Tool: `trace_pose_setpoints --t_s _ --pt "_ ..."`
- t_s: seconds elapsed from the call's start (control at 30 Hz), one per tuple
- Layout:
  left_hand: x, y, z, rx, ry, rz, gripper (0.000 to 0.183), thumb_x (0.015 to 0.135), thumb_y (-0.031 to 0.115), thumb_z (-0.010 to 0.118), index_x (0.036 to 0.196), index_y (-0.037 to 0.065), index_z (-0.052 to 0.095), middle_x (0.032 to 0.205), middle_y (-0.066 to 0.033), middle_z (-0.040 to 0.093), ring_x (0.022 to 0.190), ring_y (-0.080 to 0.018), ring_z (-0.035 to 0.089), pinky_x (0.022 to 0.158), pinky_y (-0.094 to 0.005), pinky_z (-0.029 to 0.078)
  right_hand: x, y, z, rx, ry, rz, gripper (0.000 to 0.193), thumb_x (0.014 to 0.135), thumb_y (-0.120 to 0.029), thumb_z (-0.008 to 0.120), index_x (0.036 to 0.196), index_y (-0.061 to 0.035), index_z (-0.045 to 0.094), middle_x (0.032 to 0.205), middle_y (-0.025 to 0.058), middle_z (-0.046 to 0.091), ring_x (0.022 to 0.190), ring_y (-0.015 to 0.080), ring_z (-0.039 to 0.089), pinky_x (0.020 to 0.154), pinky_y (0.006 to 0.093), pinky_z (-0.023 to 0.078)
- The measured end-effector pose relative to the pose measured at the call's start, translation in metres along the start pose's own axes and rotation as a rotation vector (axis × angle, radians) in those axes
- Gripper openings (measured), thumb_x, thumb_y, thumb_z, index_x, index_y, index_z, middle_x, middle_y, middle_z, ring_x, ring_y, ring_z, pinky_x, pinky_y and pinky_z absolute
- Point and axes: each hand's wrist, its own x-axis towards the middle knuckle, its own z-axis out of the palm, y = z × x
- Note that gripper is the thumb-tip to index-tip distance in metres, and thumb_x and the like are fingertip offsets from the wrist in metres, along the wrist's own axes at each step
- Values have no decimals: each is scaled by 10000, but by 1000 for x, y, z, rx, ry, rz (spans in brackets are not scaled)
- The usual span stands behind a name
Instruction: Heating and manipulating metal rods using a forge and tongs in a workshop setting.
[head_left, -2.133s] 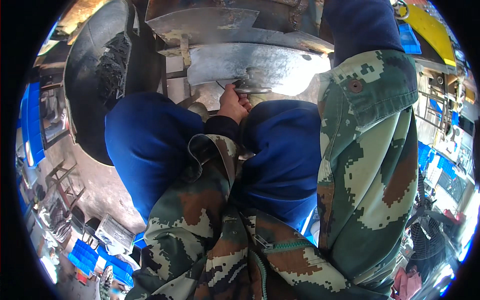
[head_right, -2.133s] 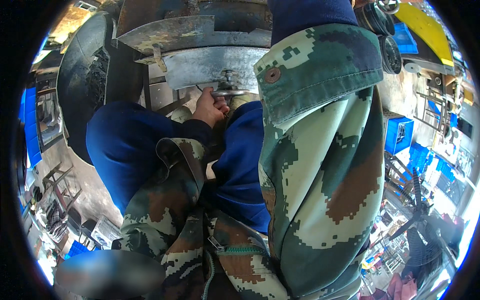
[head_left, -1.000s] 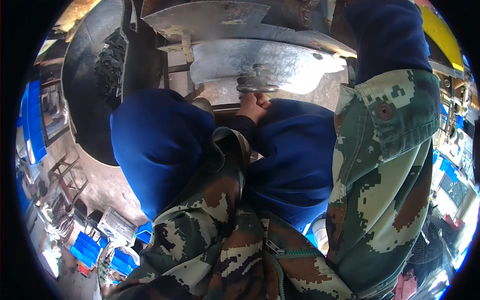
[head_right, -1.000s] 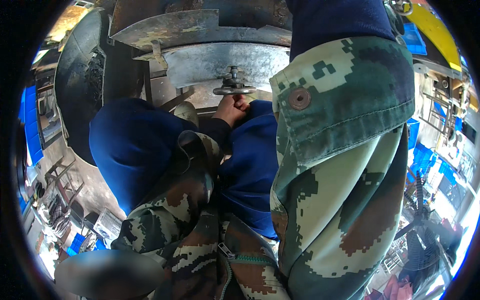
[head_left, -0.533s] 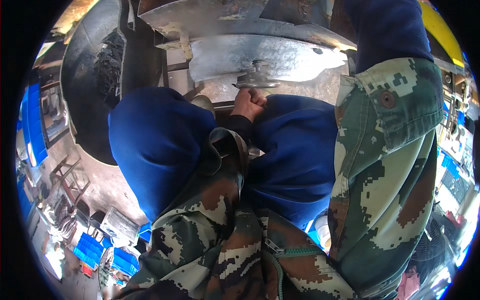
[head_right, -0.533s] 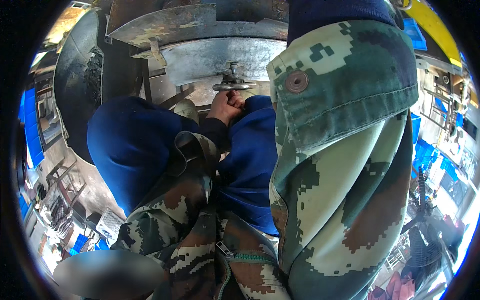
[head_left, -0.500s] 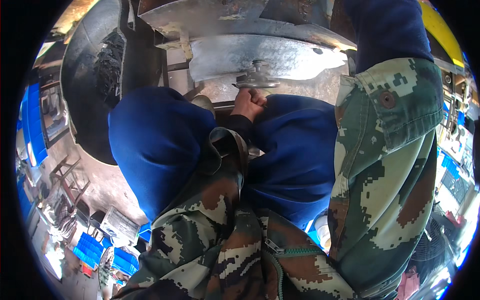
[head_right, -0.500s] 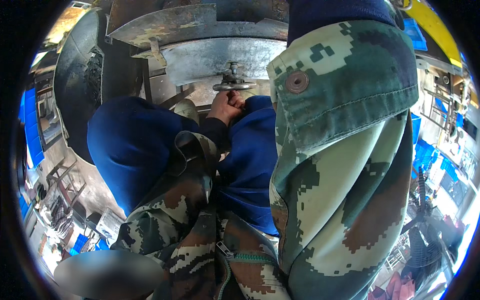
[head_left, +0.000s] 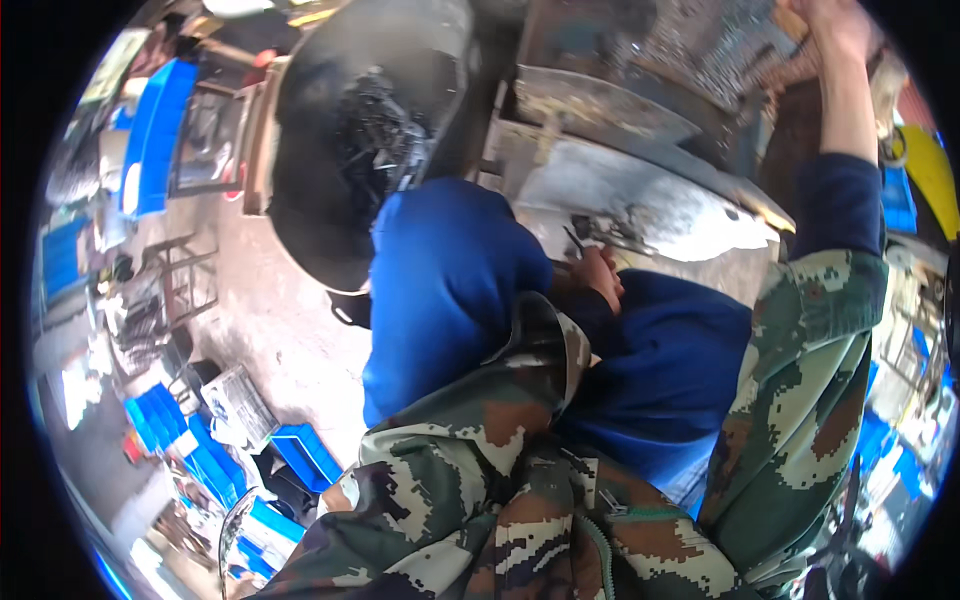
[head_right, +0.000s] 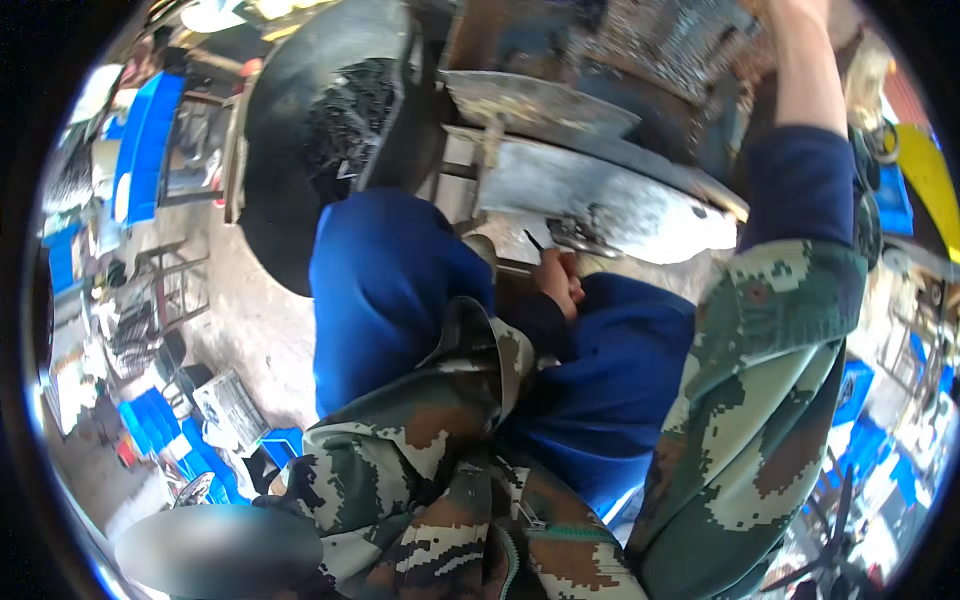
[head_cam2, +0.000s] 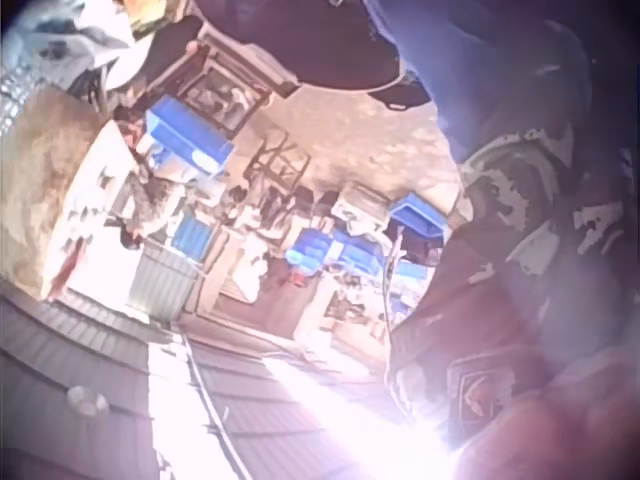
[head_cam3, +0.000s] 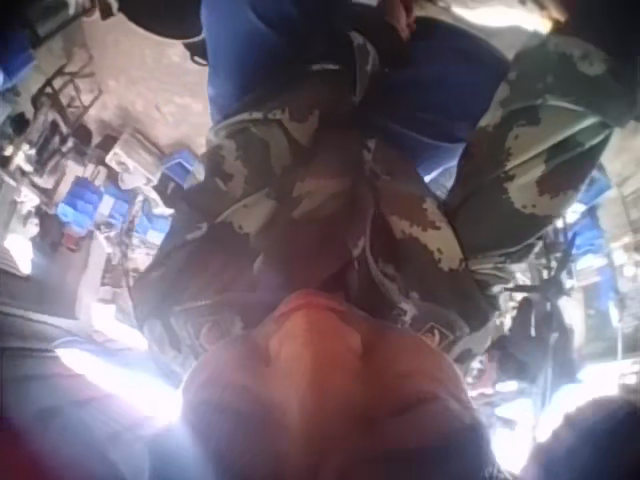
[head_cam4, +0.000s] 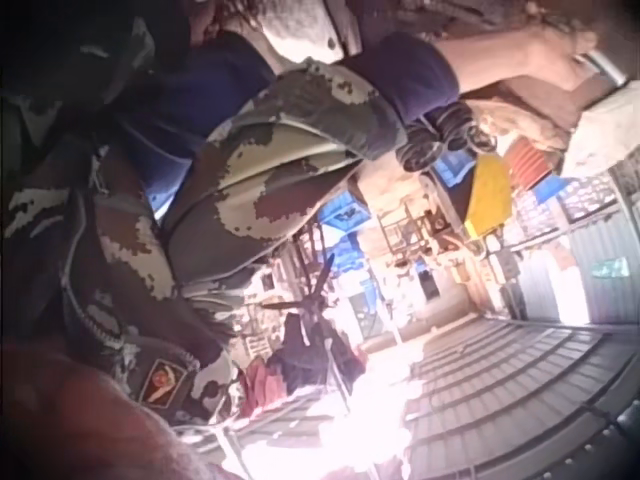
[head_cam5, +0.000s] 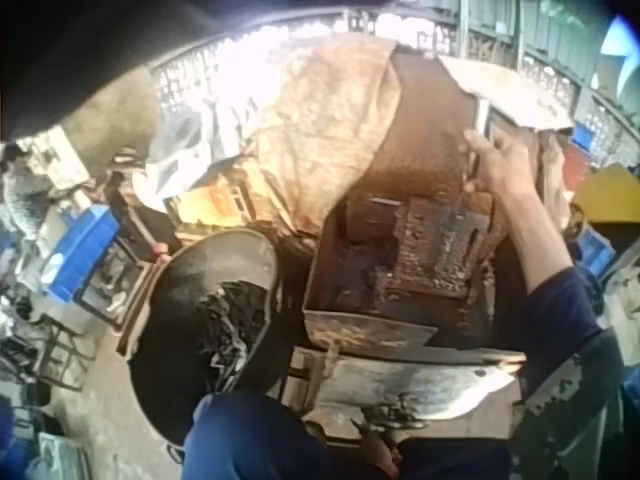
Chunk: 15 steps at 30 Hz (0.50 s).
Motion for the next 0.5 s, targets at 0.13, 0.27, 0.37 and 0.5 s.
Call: trace_pose_setpoints --t_s 0.13,0.27,0.37,0.5 --pt "-49 10 8 -20 -74 110 233 905 319 504 798 123 570 627 -1 462 383 -141 355 364 -316 232 2 9 -15 -85 86 254 313 893 -270 705 1035 6 666 659 7 549 483 99 546 510 233 536" --pt "-99 43 -9 -53 -173 107 206 929 279 493 905 111 610 649 -2 481 395 -133 361 380 -297 256 -7 1 19 -22 40 332 290 896 -264 687 1042 -13 701 903 54 696 567 119 652 590 199 514" --pt "-140 43 7 77 -348 152 191 928 256 508 937 103 622 666 6 490 431 -112 384 397 -283 270 -4 -2 2 -107 60 342 308 892 -304 696 1038 -33 714 886 39 695 553 105 637 566 201 501" --pt "-198 70 41 272 -669 594 186 922 229 536 924 54 602 680 7 483 519 -105 395 465 -298 329 6 6 -10 -180 62 357 335 887 -361 704 1042 -65 727 723 11 627 524 90 602 518 207 469"
